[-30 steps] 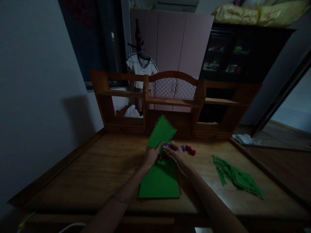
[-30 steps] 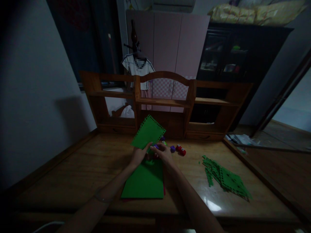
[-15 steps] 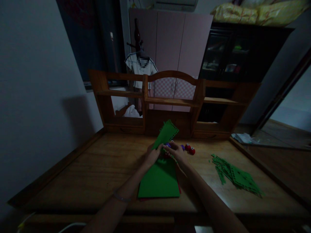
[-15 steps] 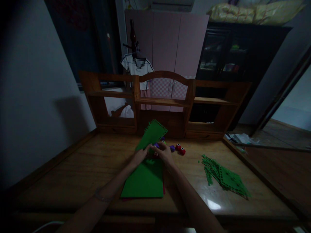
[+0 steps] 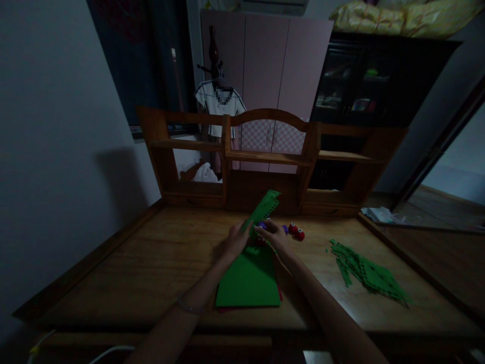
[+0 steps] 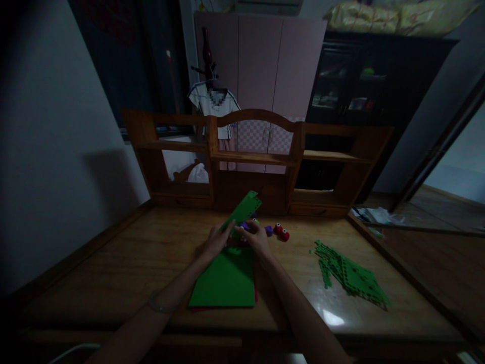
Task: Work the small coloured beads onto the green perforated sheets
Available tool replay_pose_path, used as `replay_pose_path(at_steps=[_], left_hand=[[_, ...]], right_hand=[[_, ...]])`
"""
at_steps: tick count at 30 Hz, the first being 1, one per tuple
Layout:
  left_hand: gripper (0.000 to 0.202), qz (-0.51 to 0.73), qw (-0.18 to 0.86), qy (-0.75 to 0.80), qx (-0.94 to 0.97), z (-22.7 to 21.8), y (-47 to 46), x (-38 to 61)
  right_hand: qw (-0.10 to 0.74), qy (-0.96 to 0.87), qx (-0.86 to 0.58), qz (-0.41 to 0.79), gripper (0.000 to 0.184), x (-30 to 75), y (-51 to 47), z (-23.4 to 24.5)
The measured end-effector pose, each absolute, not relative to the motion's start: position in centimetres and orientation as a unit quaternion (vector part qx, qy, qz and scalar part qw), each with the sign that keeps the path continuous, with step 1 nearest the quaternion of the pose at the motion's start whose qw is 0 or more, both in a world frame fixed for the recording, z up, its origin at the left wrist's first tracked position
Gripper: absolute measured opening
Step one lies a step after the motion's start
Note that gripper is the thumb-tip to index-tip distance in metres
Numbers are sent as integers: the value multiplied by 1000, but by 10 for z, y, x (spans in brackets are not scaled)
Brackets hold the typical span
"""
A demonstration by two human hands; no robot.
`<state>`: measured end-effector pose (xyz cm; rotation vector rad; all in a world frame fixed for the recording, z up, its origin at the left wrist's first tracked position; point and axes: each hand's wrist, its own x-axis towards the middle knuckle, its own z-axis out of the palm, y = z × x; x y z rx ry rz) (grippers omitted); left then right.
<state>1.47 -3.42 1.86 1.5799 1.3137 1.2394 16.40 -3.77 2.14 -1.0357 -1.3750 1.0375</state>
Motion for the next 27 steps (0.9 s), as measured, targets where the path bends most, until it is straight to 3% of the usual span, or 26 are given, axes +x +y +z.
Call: replay_pose_path(at_steps=[10, 27], left_hand=[[51, 481, 290, 526, 639, 4, -19, 16], [40, 483, 284, 489, 669, 9, -24, 15]], right_hand=[[543, -574, -424, 442, 38, 165, -38, 21], [525, -578, -458, 424, 36, 164, -44, 28]])
